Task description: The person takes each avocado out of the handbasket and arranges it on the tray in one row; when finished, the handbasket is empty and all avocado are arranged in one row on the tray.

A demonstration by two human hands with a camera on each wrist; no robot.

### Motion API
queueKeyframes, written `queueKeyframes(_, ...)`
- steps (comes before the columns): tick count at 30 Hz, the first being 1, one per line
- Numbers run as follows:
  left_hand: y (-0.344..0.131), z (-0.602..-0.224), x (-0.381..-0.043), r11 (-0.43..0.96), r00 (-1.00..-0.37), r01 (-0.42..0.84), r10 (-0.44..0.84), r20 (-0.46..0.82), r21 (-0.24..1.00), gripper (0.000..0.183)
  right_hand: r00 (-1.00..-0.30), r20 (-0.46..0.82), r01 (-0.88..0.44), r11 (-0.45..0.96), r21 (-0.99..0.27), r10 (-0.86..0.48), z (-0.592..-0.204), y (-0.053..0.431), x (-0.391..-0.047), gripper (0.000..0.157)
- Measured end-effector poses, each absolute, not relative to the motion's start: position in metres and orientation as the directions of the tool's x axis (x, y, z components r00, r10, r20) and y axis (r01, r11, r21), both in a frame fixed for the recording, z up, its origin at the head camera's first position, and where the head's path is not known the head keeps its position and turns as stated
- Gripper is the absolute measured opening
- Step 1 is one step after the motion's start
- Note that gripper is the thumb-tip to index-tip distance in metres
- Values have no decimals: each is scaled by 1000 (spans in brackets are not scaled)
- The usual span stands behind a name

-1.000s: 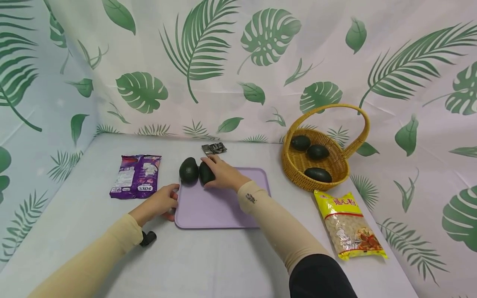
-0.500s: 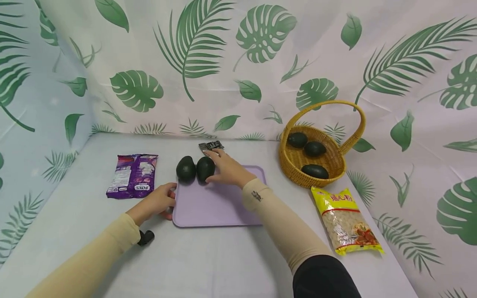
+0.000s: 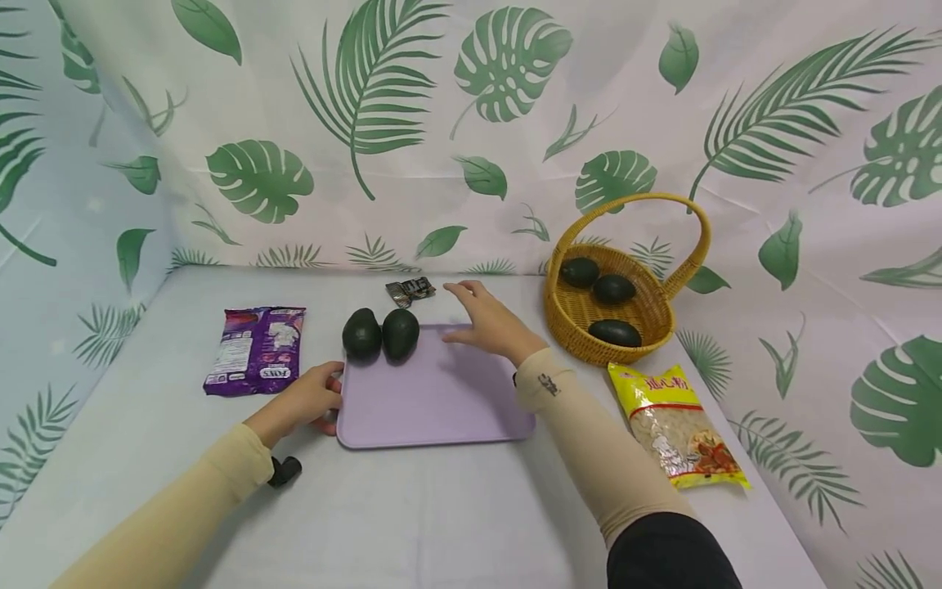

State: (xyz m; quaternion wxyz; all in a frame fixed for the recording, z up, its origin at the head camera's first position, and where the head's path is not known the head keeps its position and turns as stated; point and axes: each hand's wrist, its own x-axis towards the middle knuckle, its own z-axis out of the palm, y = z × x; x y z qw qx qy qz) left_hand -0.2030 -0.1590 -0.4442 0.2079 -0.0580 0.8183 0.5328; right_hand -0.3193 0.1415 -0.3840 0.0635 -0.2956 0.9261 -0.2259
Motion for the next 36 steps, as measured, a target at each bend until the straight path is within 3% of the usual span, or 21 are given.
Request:
queueKeyframes(17,-158,-445,-201,431,-909,-301,140,-393,851,76,-906,74,-413,829,-378,-417,-351,241,-302,83)
queueKeyframes(23,-158,-444,-201,423,-910,-294,151,-387,857,76,-982,-17,-173,927,-334,-190,-344,290,-309,80)
queueKeyframes(28,-158,-443,-201,423,-911,-292,151,-385,858,75,-989,-146,47,971,-235,13,-347,315,-317,77)
queueKeyframes(36,-157,-440,-200,439,-911,-291,146,-386,850,75,-969,-238,80,996,-43,67,-353,325,-321,64)
